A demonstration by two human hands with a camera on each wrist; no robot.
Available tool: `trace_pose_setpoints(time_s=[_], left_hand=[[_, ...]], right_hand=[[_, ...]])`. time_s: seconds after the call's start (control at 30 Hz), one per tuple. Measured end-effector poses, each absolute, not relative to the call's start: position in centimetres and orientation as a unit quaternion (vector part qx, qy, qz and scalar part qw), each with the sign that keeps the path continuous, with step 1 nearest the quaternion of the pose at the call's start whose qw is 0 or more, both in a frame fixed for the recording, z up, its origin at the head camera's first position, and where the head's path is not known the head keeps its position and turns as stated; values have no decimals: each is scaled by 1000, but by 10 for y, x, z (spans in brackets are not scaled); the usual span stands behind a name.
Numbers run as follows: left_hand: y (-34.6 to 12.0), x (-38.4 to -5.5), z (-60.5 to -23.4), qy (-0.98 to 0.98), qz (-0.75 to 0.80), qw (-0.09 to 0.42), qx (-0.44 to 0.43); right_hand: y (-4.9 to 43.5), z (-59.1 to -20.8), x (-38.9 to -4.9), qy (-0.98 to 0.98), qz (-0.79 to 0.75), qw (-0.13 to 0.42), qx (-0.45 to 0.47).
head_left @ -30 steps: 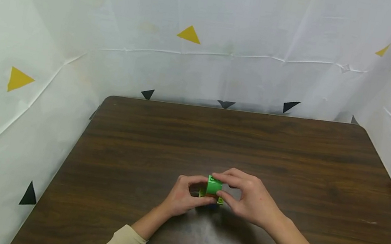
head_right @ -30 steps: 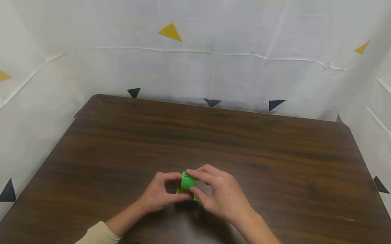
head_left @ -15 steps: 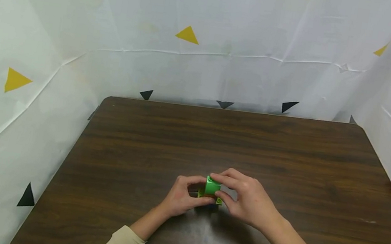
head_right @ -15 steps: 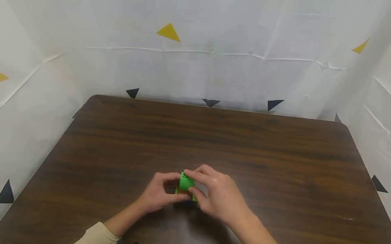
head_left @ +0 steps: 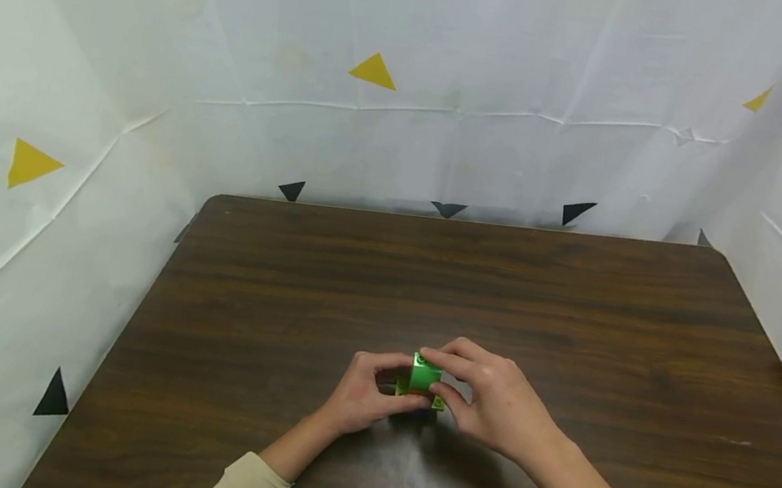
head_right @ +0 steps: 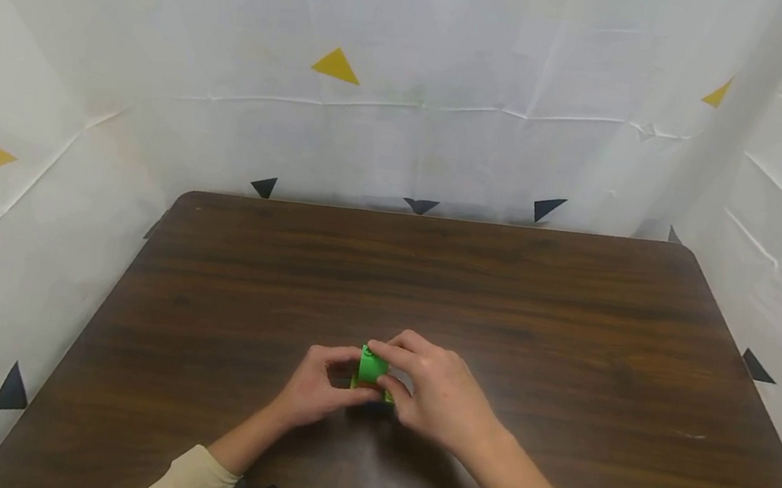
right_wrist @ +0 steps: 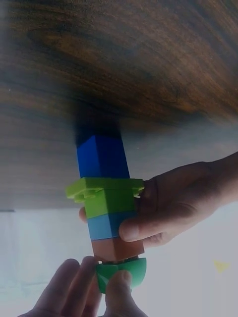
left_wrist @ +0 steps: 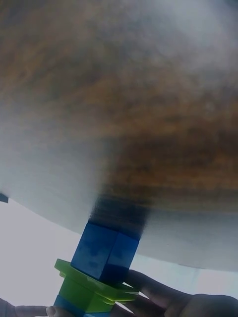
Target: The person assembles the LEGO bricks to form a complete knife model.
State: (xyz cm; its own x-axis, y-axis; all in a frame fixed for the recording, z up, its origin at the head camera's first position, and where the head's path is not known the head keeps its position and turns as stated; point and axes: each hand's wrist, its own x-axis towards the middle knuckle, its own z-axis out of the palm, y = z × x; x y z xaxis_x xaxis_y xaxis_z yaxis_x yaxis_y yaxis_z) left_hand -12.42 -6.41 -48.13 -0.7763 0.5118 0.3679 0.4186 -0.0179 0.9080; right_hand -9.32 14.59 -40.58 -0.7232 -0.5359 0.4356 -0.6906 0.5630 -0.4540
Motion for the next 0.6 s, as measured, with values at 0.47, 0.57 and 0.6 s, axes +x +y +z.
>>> trace_pose_setpoints(time_s=[0.47,0.57,0.6], left_hand=[[-65,-131,-500,705,628,38,328],[-65,-130,-500,707,628,45,322],[-65,-131,-504,707,629,48,320]], right_hand=[[146,-407,-93,-872,321,124,348],[146,-407,-93,-873,322,124,346],[146,-407,-93,-873,322,124,345]])
